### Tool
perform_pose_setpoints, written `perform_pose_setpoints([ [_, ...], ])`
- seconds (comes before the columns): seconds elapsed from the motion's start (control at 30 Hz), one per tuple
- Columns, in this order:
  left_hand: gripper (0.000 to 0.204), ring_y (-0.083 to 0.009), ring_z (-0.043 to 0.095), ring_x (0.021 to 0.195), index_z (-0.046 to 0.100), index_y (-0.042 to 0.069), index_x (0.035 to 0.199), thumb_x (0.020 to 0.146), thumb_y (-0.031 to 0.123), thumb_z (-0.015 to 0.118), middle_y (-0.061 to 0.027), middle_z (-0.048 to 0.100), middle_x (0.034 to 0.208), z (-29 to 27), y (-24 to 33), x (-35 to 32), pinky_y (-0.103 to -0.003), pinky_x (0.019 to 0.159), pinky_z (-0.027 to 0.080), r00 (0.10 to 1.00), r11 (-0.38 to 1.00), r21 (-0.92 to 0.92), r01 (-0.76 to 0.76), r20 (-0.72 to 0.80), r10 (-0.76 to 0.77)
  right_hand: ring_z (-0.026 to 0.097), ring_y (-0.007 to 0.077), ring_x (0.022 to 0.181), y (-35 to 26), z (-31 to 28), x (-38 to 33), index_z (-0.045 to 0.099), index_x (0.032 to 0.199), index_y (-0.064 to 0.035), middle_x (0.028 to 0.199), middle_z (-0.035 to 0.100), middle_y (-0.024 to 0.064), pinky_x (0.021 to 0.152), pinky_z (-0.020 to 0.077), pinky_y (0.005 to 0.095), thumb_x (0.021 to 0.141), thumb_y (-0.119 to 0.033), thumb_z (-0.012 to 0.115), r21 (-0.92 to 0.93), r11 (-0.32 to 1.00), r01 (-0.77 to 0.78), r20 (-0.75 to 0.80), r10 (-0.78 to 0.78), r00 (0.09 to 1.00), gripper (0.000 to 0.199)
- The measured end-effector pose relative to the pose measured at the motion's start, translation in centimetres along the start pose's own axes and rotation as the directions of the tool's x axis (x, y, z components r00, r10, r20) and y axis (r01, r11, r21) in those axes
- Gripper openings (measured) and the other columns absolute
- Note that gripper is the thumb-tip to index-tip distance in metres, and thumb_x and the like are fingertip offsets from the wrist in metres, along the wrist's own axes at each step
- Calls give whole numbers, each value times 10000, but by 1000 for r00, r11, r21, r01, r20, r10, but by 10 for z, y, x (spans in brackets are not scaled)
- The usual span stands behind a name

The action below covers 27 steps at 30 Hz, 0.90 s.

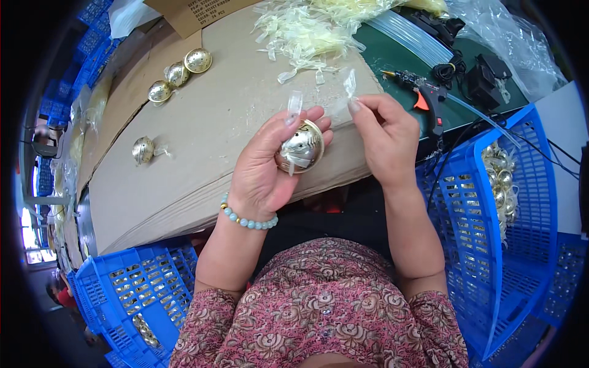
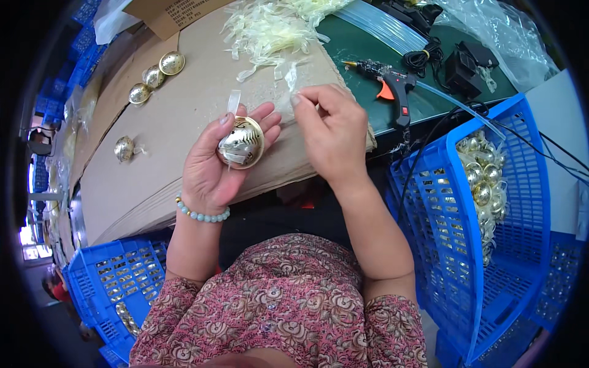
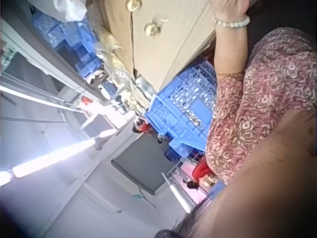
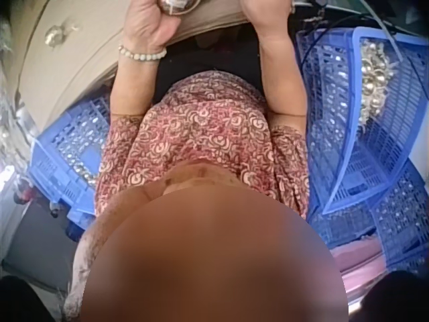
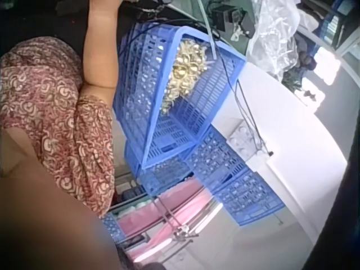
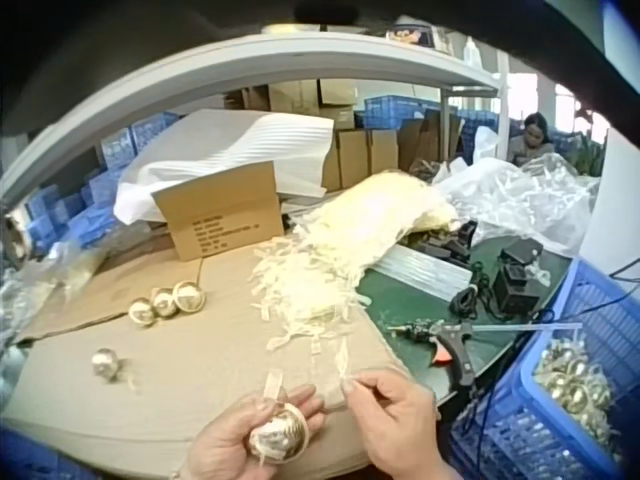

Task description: The recorder uses a glue gun to attach white ribbons to gold Christmas ornaments at a manual workstation.

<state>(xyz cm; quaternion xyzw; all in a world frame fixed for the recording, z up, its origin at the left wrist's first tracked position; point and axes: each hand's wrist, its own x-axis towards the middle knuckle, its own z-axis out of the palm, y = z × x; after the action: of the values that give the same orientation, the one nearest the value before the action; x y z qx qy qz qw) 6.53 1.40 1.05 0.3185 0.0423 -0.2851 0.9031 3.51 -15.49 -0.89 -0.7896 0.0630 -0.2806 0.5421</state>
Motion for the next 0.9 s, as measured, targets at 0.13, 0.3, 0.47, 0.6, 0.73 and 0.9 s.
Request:
perform_pose_setpoints([
  [0.13, 240, -246, 619, 977, 561, -44, 1075, 890, 108, 574, -168, 614, 1063, 9, -6, 2, -371, 873, 519, 998, 998, 60, -6, 55, 3, 556, 122, 743, -7, 6, -21, 674, 862, 14, 815, 614, 48, 677, 431, 245, 818, -24, 652, 252, 963, 90, -23, -87, 996, 63],
  [0.3, 182, -167, 627, 804, 592, -15, 995, 875, 121, 580, -97, 641, 884, 5, -5, 6, -280, 738, 507, 989, 963, 260, -74, 142, 38, 497, 101, 770, -9, -9, -29, 659, 963, 0, 916, 590, 45, 714, 415, 233, 811, -44, 653, 157, 980, 120, 65, -132, 989, 158],
  [0.47, 193, -165, 634, 780, 590, -22, 1000, 856, 105, 599, -106, 648, 872, 9, -2, 8, -278, 735, 510, 996, 941, 336, -43, 92, 13, 484, 137, 917, -7, -35, -18, 591, 1110, 2, 1140, 520, 88, 804, 410, 255, 817, -83, 641, 99, 945, 313, -139, -298, 944, 310],
  [0.6, 278, -255, 657, 873, 546, -67, 1069, 843, 84, 604, -146, 634, 923, 8, 0, 5, -346, 807, 540, 994, 898, 439, -25, 106, -24, 505, 208, 1023, -11, -39, 4, 604, 1094, -15, 1150, 520, 126, 842, 429, 298, 814, -123, 674, -200, 838, 508, -406, -543, 736, 308],
  [0.73, 318, -246, 662, 871, 538, -72, 1106, 829, 64, 614, -148, 642, 926, 8, 0, 4, -334, 801, 538, 995, 866, 499, -26, 99, -28, 509, 209, 1112, -29, -49, 6, 504, 1198, 49, 1274, 458, 161, 896, 463, 338, 896, -139, 588, -273, 682, 678, -418, -719, 555, 366],
  [0.9, 301, -216, 660, 846, 570, -66, 1092, 822, 57, 617, -135, 654, 926, 2, 6, 7, -299, 760, 531, 995, 842, 540, -6, 90, -51, 593, 256, 991, -45, -62, 5, 484, 1189, 84, 1109, 570, 185, 868, 493, 375, 905, -402, 543, -6, 665, 747, -390, -689, 611, 566],
])
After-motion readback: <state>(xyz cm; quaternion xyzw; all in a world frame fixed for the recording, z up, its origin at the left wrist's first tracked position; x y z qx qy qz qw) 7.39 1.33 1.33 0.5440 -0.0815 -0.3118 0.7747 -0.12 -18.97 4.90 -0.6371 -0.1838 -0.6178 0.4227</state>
